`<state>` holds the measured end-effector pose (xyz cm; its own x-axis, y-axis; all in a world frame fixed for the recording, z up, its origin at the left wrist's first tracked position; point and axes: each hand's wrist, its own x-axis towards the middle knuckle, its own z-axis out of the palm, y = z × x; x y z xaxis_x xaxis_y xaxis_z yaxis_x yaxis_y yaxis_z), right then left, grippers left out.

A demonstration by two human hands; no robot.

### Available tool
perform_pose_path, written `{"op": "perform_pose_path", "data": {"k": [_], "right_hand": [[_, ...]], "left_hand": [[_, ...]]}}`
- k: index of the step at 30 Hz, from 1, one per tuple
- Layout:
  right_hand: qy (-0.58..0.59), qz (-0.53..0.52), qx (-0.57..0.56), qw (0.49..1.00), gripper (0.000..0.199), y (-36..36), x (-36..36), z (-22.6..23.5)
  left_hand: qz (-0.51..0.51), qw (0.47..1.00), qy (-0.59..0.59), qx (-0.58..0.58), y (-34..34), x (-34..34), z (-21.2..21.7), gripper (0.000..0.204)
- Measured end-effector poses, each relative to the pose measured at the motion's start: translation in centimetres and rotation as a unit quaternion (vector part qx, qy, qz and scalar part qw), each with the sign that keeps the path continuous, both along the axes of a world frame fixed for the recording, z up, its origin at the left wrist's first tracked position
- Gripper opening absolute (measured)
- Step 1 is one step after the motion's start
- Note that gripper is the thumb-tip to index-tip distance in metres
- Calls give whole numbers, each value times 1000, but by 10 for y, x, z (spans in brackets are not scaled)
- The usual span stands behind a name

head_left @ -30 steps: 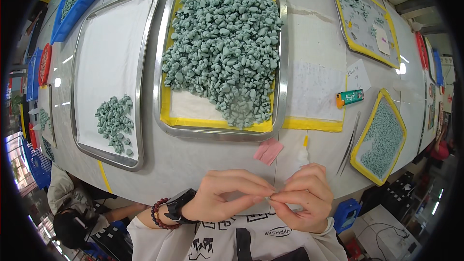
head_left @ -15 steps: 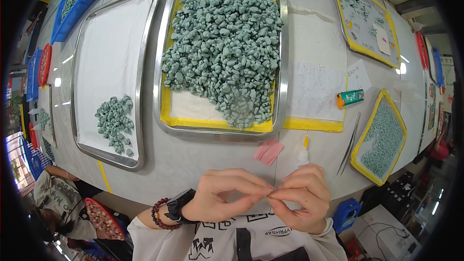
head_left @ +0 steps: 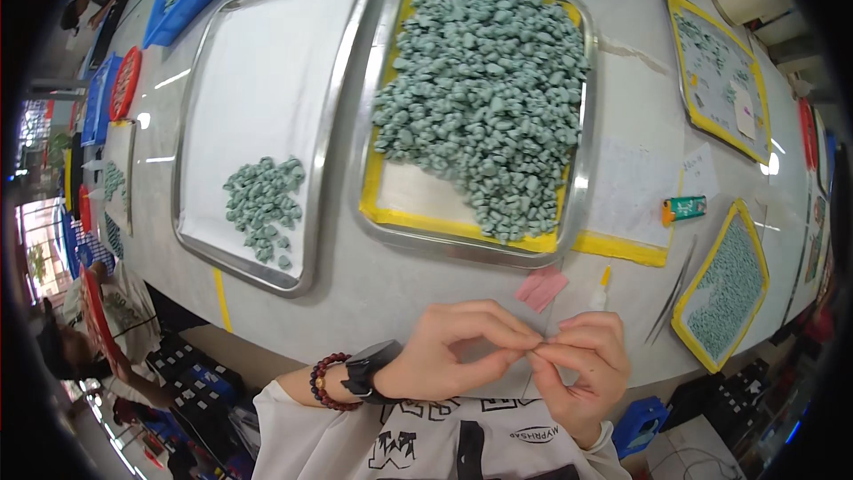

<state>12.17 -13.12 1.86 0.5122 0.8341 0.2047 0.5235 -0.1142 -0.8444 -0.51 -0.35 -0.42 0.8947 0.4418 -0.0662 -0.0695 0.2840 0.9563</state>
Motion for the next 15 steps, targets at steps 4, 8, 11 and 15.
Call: {"op": "perform_pose_path", "data": {"k": [4, 8, 11, 15], "right_hand": [[6, 10, 5, 1000, 22, 1, -1, -1], [-27, 73, -2, 997, 27, -13, 12, -2], [-63, -19, -93, 994, 39, -38, 31, 0], [-198, 44, -237, 950, 50, -28, 35, 7]], "left_hand": [[-8, 999, 8, -50, 10, -5, 9, 27], [69, 959, 135, 238, 41, -31, 32, 20], [293, 806, 265, 440, 80, -82, 21, 23], [299, 754, 285, 510, 90, -72, 20, 26]]}}
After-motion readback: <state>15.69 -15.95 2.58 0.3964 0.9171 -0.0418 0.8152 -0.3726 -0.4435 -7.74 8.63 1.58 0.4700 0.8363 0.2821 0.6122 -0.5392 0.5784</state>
